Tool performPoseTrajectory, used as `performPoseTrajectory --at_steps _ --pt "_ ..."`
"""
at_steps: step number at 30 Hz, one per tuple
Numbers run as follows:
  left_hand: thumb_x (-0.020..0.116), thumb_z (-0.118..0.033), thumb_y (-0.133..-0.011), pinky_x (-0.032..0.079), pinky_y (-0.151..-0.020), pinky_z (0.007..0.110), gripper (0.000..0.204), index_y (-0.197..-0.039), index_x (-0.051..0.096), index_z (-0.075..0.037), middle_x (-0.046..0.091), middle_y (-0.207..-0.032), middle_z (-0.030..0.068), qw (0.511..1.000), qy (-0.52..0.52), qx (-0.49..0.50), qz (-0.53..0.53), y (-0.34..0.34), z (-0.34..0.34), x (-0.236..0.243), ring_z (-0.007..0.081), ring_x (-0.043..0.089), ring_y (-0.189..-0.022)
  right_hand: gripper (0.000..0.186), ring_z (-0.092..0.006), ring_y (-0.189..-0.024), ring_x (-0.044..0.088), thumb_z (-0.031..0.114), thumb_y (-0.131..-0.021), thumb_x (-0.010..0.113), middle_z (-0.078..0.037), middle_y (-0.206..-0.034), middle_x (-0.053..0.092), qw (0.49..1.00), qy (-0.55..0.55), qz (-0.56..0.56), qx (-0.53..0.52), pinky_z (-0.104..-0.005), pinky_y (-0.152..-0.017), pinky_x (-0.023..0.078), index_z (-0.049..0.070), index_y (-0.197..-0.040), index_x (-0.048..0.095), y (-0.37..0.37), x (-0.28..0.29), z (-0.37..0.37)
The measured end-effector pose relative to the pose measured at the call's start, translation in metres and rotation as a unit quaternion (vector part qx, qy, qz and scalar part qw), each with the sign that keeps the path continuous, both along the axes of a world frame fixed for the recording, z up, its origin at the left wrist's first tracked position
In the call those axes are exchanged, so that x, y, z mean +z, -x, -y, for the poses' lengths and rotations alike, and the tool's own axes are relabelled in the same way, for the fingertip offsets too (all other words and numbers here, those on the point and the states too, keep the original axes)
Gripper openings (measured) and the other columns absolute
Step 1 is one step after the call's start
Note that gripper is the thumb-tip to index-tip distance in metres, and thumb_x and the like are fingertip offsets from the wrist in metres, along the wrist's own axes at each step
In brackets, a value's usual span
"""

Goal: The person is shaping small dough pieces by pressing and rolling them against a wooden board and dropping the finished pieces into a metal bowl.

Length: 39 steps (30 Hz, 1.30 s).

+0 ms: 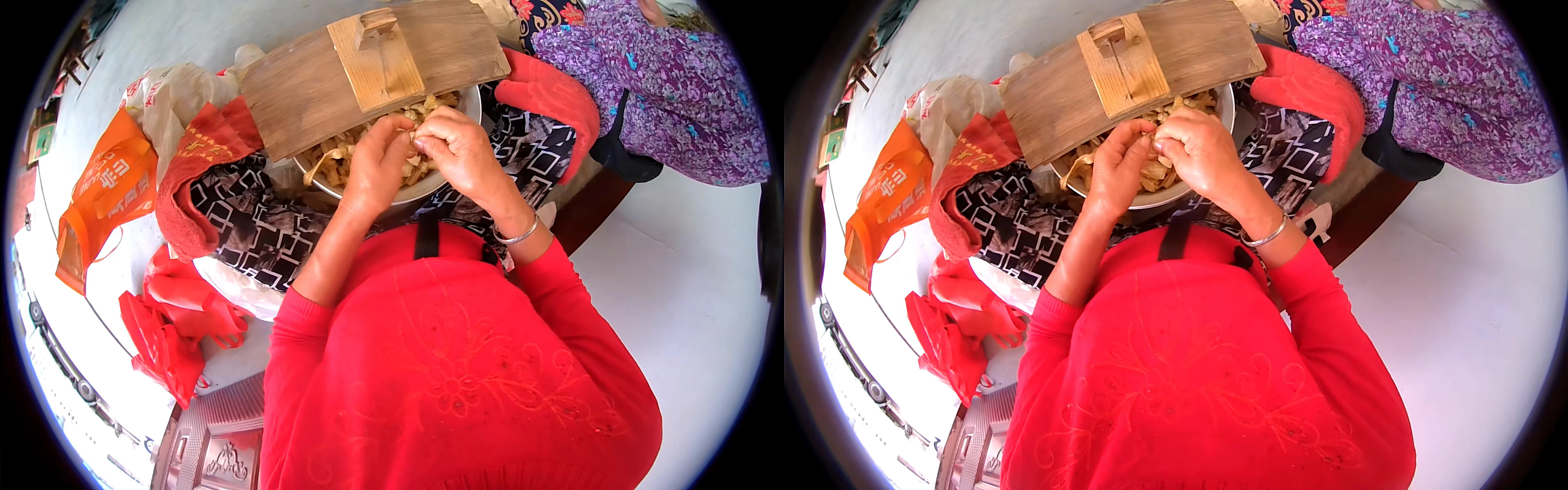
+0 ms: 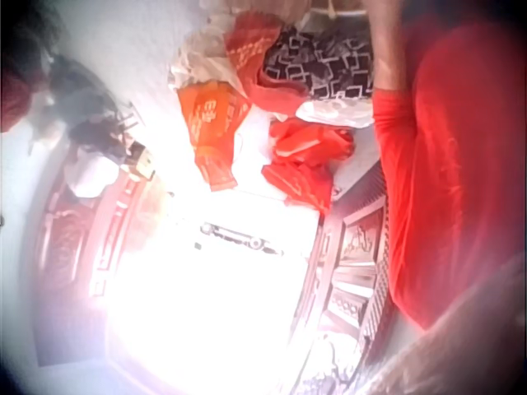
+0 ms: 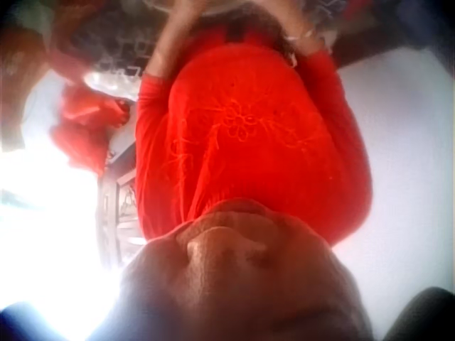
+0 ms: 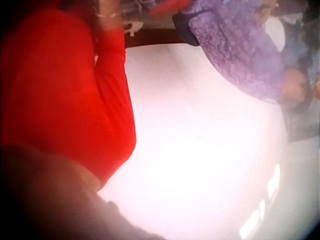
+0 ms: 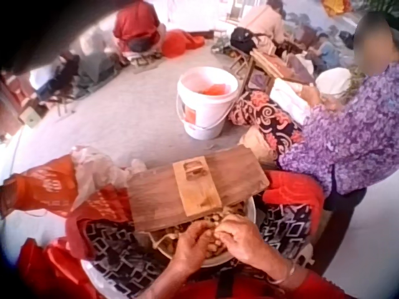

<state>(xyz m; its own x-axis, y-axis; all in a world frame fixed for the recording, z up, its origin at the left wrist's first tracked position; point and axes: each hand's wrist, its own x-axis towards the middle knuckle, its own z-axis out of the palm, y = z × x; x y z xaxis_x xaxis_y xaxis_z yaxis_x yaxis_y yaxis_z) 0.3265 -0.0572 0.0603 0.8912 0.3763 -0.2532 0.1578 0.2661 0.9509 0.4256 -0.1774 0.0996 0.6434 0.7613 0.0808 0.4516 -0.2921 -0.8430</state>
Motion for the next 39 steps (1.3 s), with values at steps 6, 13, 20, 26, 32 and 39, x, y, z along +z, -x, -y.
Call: performPoseTrajectory --at_steps 6,13,20,26,32,39 --pt "0.058 -0.020 -0.094 0.044 -0.059 0.028 0.020 -0.099 0.067 -0.003 0.058 -0.071 0.0018 0.998 0.027 -0.029 -0.057 0.016 -0.010 0.014 0.0135 0.054 -0.064 0.003 -0.0128 -0.073 0.057 0.001 -0.083 0.064 -0.005 -0.078 0.058 0.986 -0.115 -0.036 -0.115 -0.0251 -0.065 0.046 -0.002 -0.084 0.063 -0.020 -0.002 -0.004" --pt "0.059 -0.016 -0.091 0.049 -0.068 0.036 0.016 -0.099 0.065 -0.003 0.065 -0.085 0.0167 0.871 -0.487 -0.051 -0.028 0.009 -0.039 0.046 0.0326 0.065 -0.079 0.025 -0.0063 -0.069 0.052 0.019 -0.089 0.067 -0.001 -0.077 0.057 0.982 -0.091 -0.106 -0.126 -0.0209 -0.064 0.046 0.002 -0.108 0.065 -0.031 0.014 -0.002" --pt "0.058 -0.020 -0.092 0.048 -0.064 0.034 0.018 -0.092 0.066 -0.004 0.065 -0.077 0.0111 0.951 -0.282 -0.126 -0.027 0.000 -0.056 0.037 0.0248 0.061 -0.070 0.028 -0.0070 -0.064 0.049 0.023 -0.092 0.062 0.001 -0.064 0.055 0.983 0.081 -0.156 0.059 -0.0245 -0.059 0.042 -0.002 -0.079 0.062 -0.043 0.029 0.008" --pt "0.055 -0.017 -0.096 0.036 -0.057 0.019 0.019 -0.097 0.067 -0.003 0.051 -0.071 -0.0058 0.980 -0.095 -0.169 -0.053 -0.013 -0.087 0.033 0.0037 0.044 -0.066 0.028 -0.0061 -0.063 0.047 0.021 -0.094 0.059 0.001 -0.065 0.054 0.992 0.056 -0.101 0.045 -0.0235 -0.057 0.040 -0.002 -0.078 0.061 -0.056 0.030 0.002" --pt "0.055 -0.012 -0.090 0.042 -0.064 0.024 0.017 -0.100 0.062 0.000 0.058 -0.077 0.0002 0.986 -0.104 -0.127 -0.019 -0.037 -0.109 0.035 0.0078 0.050 -0.073 0.032 -0.0073 -0.063 0.045 0.022 -0.095 0.057 -0.001 -0.065 0.052 0.999 0.038 -0.031 -0.009 -0.0237 -0.057 0.040 -0.004 -0.077 0.058 -0.072 0.018 -0.013" --pt "0.058 -0.016 -0.087 0.046 -0.064 0.030 0.018 -0.094 0.061 0.000 0.063 -0.074 0.0098 0.972 -0.210 -0.091 -0.061 -0.052 -0.108 0.013 0.0139 0.057 -0.070 0.029 -0.0189 -0.060 0.047 0.022 -0.091 0.059 -0.010 -0.064 0.053 0.996 0.091 0.006 -0.026 -0.0316 -0.057 0.042 -0.003 -0.077 0.059 -0.077 -0.007 -0.017"
